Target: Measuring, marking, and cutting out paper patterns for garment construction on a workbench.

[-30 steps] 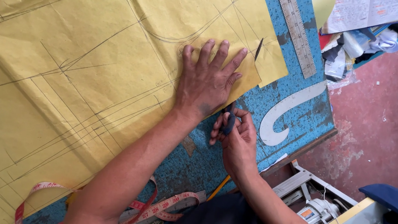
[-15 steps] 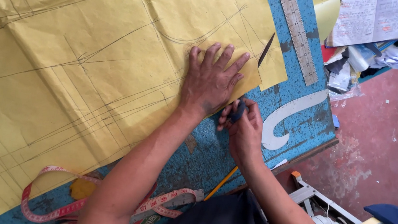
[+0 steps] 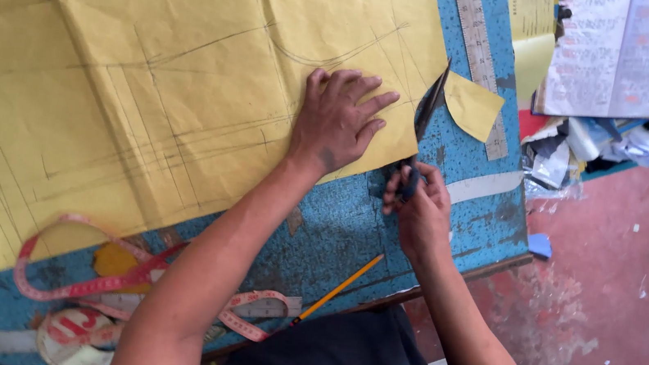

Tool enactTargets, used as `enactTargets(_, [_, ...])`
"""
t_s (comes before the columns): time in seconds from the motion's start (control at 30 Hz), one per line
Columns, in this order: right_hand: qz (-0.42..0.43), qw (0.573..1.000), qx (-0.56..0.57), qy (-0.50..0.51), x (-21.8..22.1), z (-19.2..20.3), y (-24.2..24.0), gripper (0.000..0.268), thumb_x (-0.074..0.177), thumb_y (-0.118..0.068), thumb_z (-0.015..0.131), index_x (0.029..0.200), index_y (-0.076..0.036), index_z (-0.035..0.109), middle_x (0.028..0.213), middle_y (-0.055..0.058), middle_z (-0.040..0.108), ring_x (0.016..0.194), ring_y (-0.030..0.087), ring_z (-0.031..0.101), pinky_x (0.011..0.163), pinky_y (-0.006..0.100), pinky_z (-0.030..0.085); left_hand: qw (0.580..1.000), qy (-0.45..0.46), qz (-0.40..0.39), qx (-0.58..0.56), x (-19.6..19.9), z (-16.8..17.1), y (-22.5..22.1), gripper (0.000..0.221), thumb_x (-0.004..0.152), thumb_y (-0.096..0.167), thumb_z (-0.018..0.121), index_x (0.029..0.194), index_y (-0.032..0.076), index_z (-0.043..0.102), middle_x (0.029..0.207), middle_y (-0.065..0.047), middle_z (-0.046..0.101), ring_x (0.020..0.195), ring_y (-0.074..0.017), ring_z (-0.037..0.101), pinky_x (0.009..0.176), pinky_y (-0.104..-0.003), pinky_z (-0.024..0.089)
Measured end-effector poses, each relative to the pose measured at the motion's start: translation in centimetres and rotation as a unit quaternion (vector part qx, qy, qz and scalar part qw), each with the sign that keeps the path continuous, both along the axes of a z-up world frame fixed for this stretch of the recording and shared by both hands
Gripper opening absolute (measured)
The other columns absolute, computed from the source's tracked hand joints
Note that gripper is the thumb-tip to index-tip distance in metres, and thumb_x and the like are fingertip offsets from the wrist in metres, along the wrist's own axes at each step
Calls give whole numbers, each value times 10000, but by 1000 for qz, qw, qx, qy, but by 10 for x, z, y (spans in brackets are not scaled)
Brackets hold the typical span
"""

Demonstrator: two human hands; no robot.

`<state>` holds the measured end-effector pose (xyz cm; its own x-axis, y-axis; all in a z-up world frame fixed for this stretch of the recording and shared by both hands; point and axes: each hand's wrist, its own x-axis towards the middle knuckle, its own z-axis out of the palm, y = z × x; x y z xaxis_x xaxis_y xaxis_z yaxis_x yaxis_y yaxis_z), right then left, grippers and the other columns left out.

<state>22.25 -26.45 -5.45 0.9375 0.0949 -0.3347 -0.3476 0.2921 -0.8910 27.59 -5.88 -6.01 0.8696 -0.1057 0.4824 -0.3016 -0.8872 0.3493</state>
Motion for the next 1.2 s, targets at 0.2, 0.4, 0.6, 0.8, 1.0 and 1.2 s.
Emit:
enactTargets(0.2, [147,989,10,32,14,8,-95,116,984,-111,618,1007,-71,512,739,148,563,588,219,556,450,298,471,991,17,126,-38,15,31,-5,381,987,389,646,1346,262,651,1353,-22,630,1269,-302,506,988,-529,358])
enactTargets(0.4, [316,949,2,24,59,30,-154,276,954,-200,696,1084,-4,551,751,125,590,566,159,590,431,254,452,961,160,222,31,21,19,-21,605,1081,589,410,1611,298,381,1686,-37,221,1550,-344,166,1209,-677,118])
enactTargets(0.6, [357,931,-65,33,100,30,-152,279,934,-193,728,1061,-19,549,673,106,628,505,152,567,430,255,439,957,191,216,28,18,30,-26,615,1092,574,316,1634,284,319,1699,-45,197,1560,-339,120,1227,-660,63])
enactTargets(0.8, [408,905,-122,-6,117,51,-135,320,950,-279,714,1079,-25,570,693,67,657,532,109,602,470,207,486,945,241,218,30,19,38,-28,632,1088,582,304,1652,300,254,1712,-36,135,1571,-341,97,1235,-652,35])
enactTargets(1.0, [398,904,-159,10,123,52,-135,296,931,-242,721,1070,-32,567,683,76,647,529,124,591,461,214,458,952,224,209,12,18,38,-27,615,1102,548,324,1655,282,289,1706,-60,156,1564,-354,89,1222,-667,18])
enactTargets(1.2, [403,905,-135,10,127,50,-137,305,935,-237,720,1083,-19,565,688,74,634,536,119,583,461,218,447,952,224,207,1,18,38,-27,610,1101,533,348,1654,280,300,1708,-58,160,1567,-349,90,1221,-660,-4])
